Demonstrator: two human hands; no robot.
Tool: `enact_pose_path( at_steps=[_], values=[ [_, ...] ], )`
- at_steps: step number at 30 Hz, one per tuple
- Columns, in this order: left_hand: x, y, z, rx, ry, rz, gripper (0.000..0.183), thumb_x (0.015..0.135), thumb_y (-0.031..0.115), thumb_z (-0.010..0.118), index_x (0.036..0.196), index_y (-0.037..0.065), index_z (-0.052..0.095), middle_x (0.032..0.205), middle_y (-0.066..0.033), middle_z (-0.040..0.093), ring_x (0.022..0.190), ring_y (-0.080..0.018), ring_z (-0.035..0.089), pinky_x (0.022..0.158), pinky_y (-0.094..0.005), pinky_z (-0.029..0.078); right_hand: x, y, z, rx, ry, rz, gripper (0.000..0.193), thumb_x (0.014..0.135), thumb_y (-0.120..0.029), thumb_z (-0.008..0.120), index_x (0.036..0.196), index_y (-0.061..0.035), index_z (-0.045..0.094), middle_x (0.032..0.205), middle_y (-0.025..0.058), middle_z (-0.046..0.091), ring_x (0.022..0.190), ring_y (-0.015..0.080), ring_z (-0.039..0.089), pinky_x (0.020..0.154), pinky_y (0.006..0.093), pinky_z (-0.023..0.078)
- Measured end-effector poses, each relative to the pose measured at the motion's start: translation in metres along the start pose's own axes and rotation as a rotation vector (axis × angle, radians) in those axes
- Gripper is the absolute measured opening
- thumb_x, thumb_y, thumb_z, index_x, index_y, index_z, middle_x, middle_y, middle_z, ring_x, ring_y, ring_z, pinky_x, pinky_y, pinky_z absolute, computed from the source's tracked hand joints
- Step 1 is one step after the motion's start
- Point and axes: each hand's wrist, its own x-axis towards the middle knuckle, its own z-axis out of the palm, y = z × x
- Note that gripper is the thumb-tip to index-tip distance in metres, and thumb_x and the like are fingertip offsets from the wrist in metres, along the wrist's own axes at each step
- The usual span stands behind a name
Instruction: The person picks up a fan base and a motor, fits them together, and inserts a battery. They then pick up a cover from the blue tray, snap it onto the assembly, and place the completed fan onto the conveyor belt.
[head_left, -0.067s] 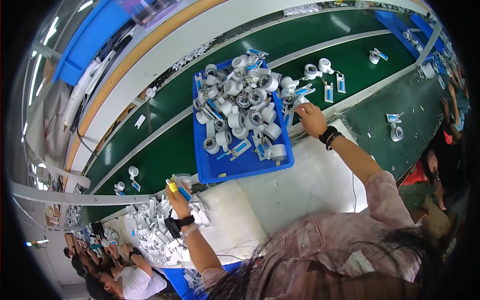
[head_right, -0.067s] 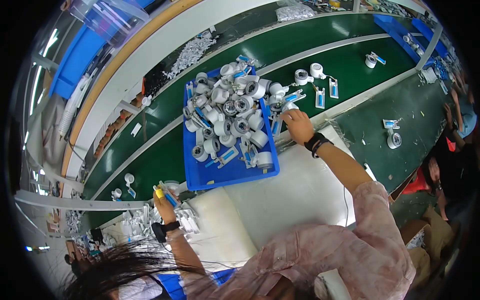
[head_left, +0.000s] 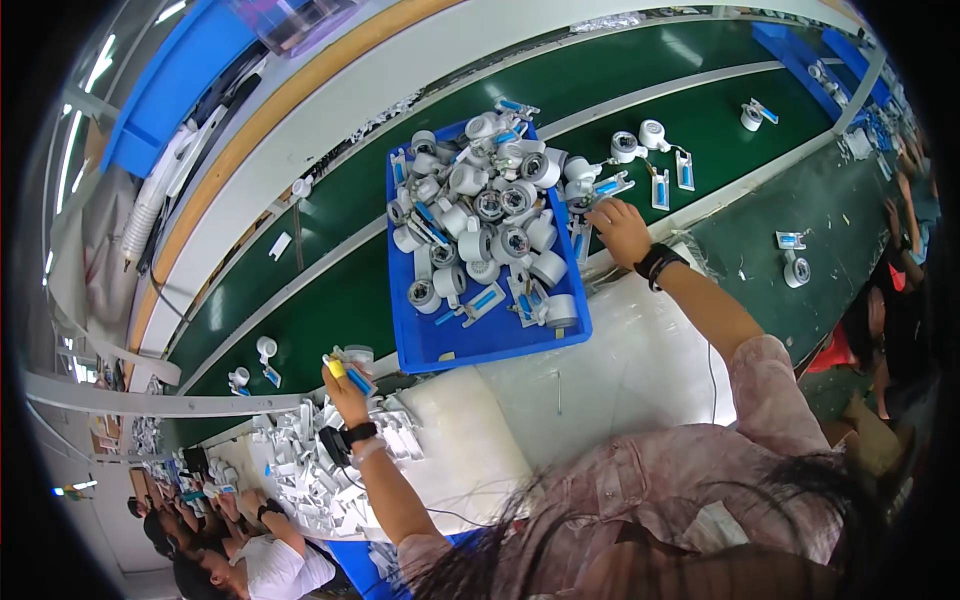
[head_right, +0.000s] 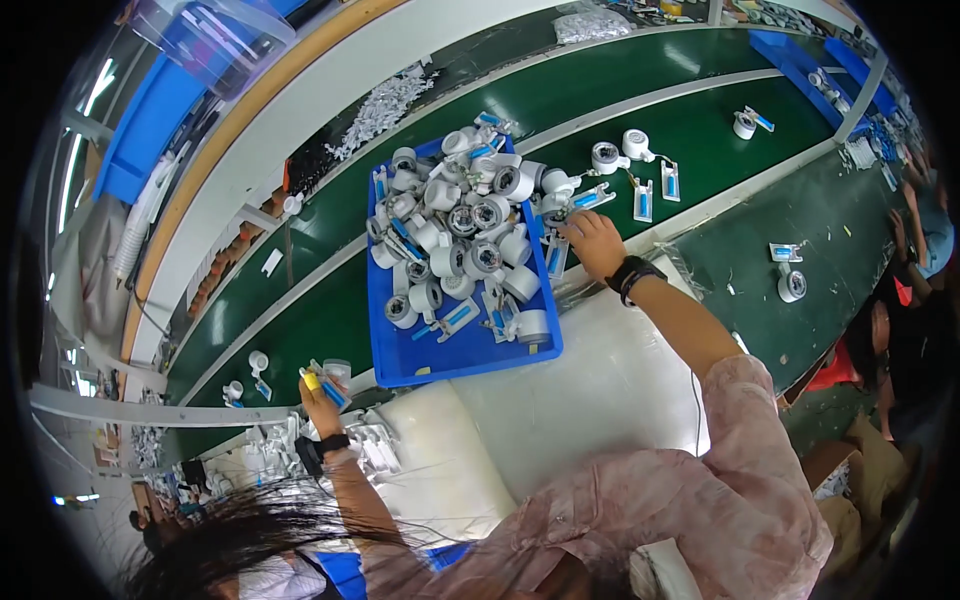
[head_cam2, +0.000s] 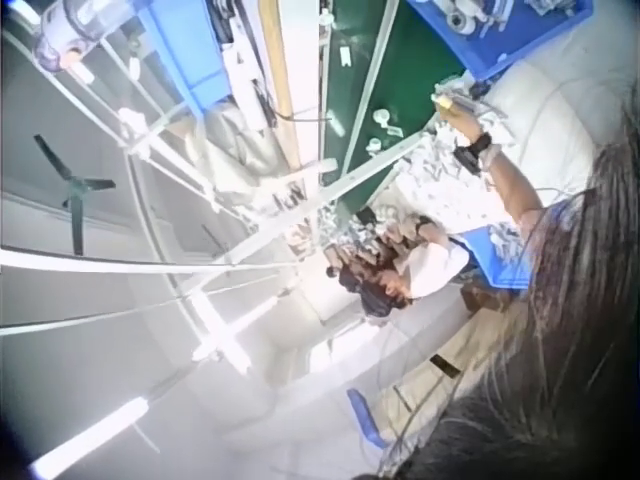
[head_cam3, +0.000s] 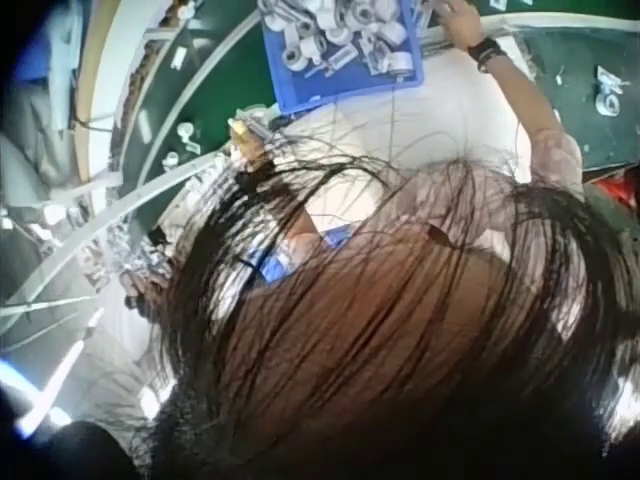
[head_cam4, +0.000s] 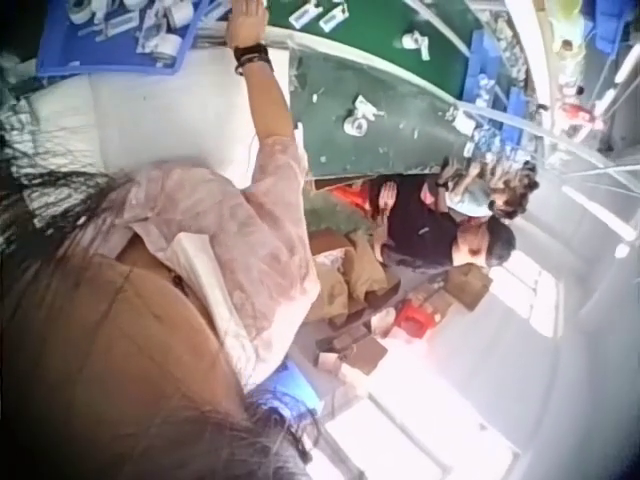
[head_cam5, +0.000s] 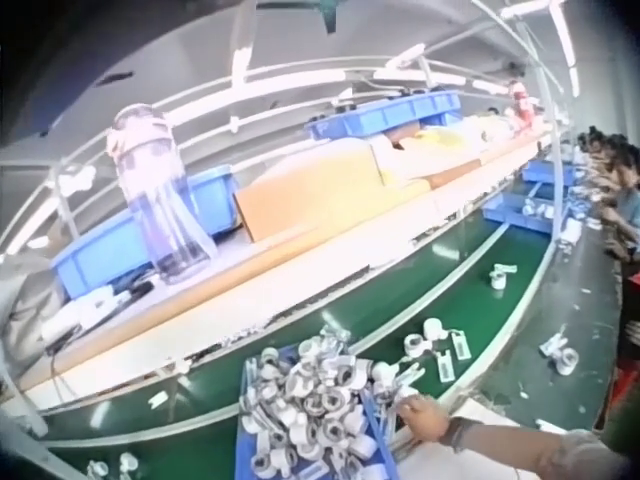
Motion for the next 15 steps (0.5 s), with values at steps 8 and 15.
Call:
enact_pose_path(
  at_steps=[8,15],
  values=[
    [0.016,-0.043,0.017,0.661,0.23,0.254,0.046,0.092,0.008,0.062,0.133,-0.004,0.045,0.127,-0.02,0.051,0.116,-0.03,0.051,0.094,-0.0372,0.043,0.015,0.026,0.012,0.115,-0.069,0.012,0.009,0.077,-0.02,0.067,0.076,-0.0111,0.066,0.082,0.0056,0.062,0.091,0.0246,0.056,0.085,0.0419,0.043],
    [-0.119,0.086,0.17,-0.021,-0.453,0.127,0.035,0.093,-0.004,0.051,0.127,0.001,0.053,0.126,-0.0132,0.057,0.116,-0.0226,0.056,0.1,-0.0339,0.044,-0.018,-0.03,-0.088,1.094,-0.485,0.697,0.03,0.1,-0.027,0.051,0.097,-0.0022,0.067,0.073,0.0039,0.06,0.069,0.0147,0.053,0.07,0.0252,0.042]
  ],
)
